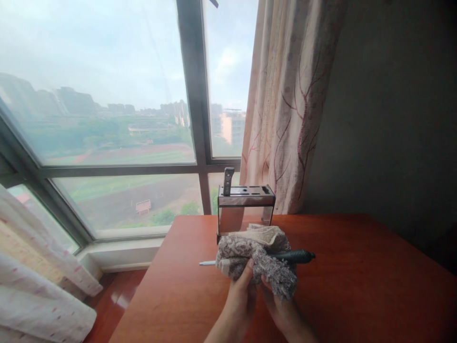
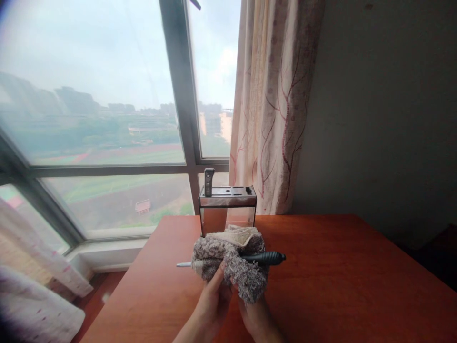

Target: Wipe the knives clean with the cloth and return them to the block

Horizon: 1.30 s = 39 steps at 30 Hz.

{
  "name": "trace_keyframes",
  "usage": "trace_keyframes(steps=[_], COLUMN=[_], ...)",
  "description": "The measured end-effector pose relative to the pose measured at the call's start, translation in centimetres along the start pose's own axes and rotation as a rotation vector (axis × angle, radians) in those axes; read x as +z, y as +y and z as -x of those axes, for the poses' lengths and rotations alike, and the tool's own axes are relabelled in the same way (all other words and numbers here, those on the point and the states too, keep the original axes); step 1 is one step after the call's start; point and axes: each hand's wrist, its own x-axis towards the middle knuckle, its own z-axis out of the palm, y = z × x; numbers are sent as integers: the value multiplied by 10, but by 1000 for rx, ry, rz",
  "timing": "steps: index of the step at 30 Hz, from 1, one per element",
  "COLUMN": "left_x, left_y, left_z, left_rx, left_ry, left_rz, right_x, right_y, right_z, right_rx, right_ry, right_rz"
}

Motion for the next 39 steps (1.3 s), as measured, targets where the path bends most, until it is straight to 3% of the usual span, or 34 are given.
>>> trace_keyframes(steps=[6,11,14,17,21,28,33,39], left_x=[-9,-16,-15,-13,-13,-21,-11,-4], left_y=[9,33,52,59,44,15,11,13], left_z=[-10,-25,-27,-23,-17,-16,-11,-9], left_rx=[-71,-35,83,130,8,-90,-21,262], left_ry=[-27,3,-27,-176,-343,-395,-371,-353], left_rz=[-61,-244,-399,-727,-905,-955,-1015,-957], right_x=[-27,-36,-35,-37,-40,-40,-35,-21], right_y=[-19,-40,-48,-50,-49,-50,-50,-57], right_z=[-15,-27,-31,-34,-35,-32,-29,-27], right_rx=[-131,-84,-72,-71,-5,128,144,103], right_ry=[159,196,237,281,280,243,229,266], right_rz=[138,-135,-292,-338,-399,-472,-465,-326])
